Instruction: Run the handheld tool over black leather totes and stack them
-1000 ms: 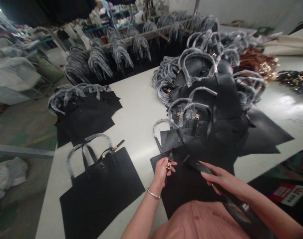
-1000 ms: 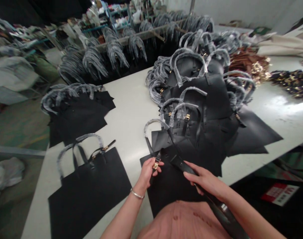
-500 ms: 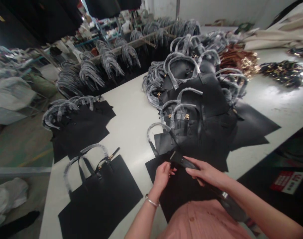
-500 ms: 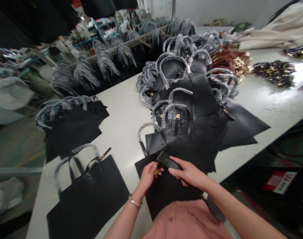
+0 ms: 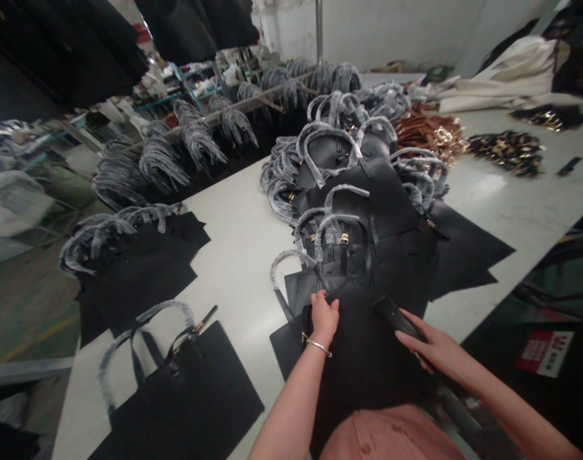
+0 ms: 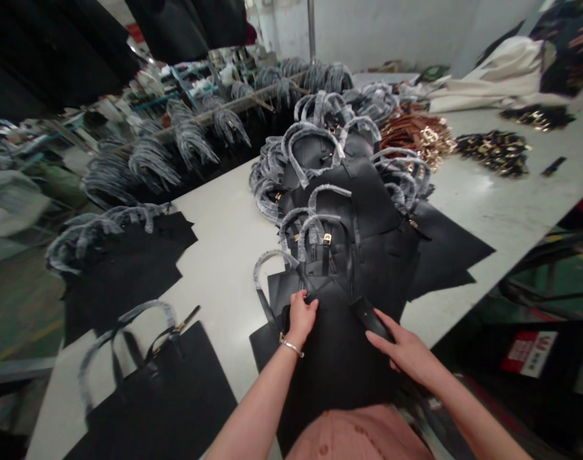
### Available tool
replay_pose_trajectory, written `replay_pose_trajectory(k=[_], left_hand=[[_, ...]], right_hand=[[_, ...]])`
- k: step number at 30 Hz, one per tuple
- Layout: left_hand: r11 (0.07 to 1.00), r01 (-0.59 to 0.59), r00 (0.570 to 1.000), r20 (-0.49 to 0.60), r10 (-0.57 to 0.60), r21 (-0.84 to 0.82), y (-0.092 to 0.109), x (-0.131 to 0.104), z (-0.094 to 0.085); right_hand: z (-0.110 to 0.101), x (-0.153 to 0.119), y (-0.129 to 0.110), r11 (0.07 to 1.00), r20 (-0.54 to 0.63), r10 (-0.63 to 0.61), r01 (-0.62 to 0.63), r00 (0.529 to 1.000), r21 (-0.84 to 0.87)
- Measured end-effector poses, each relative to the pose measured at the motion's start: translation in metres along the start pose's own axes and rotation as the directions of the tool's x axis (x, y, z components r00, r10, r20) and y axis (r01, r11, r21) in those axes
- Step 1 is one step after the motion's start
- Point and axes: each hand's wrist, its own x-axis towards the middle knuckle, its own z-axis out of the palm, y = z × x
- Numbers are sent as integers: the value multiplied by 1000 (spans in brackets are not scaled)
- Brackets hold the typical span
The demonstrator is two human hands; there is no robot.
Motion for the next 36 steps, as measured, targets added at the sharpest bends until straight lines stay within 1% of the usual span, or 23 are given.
replay_pose_trajectory(k=[4, 6, 8, 10, 11, 12, 14, 15, 16, 18, 20, 22, 23, 24, 26, 27, 29, 31, 32, 33, 34, 35, 36], left_hand=[[998, 50, 997, -48, -52, -43, -2, 9, 3], [993, 64, 996, -63, -70, -98, -3, 7, 0], [985, 65, 994, -80, -79, -161, 1, 1, -8], [953, 35, 994, -91, -65, -300, 16, -10, -23], [907, 1, 995, -93, -45, -421, 27, -16, -33], [830, -45, 995, -96, -11, -556, 41, -22, -46], [613, -142, 990, -106, 95, -777, 71, -35, -74], [527, -176, 981, -105, 163, -832, 85, -40, -88], [469, -186, 971, -87, 224, -863, 96, -44, -101], [412, -148, 954, -20, 300, -899, 105, -49, -121], [419, -63, 953, 71, 295, -906, 96, -47, -131], [476, 49, 955, 180, 235, -878, 73, -41, -134], [520, 101, 954, 232, 192, -848, 58, -35, -135], [590, 149, 952, 277, 131, -794, 43, -29, -136], [759, 217, 954, 300, -31, -614, 13, -16, -142], [829, 235, 958, 264, -110, -508, 0, -9, -146], [905, 251, 967, 128, -220, -344, -20, 0, -157], [925, 237, 965, -37, -259, -296, -32, 1, -164], [940, 211, 958, -134, -253, -267, -36, -3, -164], [965, 162, 949, -236, -210, -207, -39, -9, -159], [990, 87, 942, -315, -118, -110, -42, -18, -151], [1000, -9, 937, -349, 15, 20, -45, -28, -140], [978, -119, 929, -329, 171, 170, -49, -39, -127]], right_hand=[[-1, -5, 12, 994, -35, -8, 12, 999, 111], [-3, -7, 15, 986, -95, 7, 9, 995, 169], [-8, -10, 14, 969, -177, 52, -6, 983, 249], [-17, -15, 8, 941, -258, 100, -7, 961, 338], [-22, -18, 4, 929, -295, 123, -5, 948, 371], [-28, -21, 0, 919, -322, 140, -2, 936, 393], [-38, -27, -9, 911, -353, 167, -7, 921, 413], [-43, -29, -14, 910, -358, 181, -18, 916, 414], [-47, -32, -18, 908, -360, 193, -27, 913, 418], [-51, -36, -24, 900, -364, 223, -47, 904, 434], [-52, -41, -29, 892, -367, 239, -55, 899, 449], [-51, -46, -33, 900, -363, 221, -46, 905, 433], [-49, -48, -35, 914, -358, 199, -42, 912, 403], [-47, -50, -36, 933, -355, 169, -33, 920, 359], [-42, -52, -36, 967, -329, 95, -8, 939, 256], [-38, -52, -34, 979, -306, 57, 7, 950, 204], [-28, -47, -30, 995, -252, -2, 26, 968, 95], [-13, -40, -27, 999, -179, -43, 40, 983, -24], [-4, -36, -27, 995, -138, -60, 48, 989, -84], [6, -31, -29, 989, -92, -74, 61, 993, -138], [16, -27, -32, 981, -47, -82, 72, 996, -181], [27, -23, -37, 972, -3, -86, 84, 996, -219], [38, -19, -43, 963, 38, -88, 95, 995, -253]])
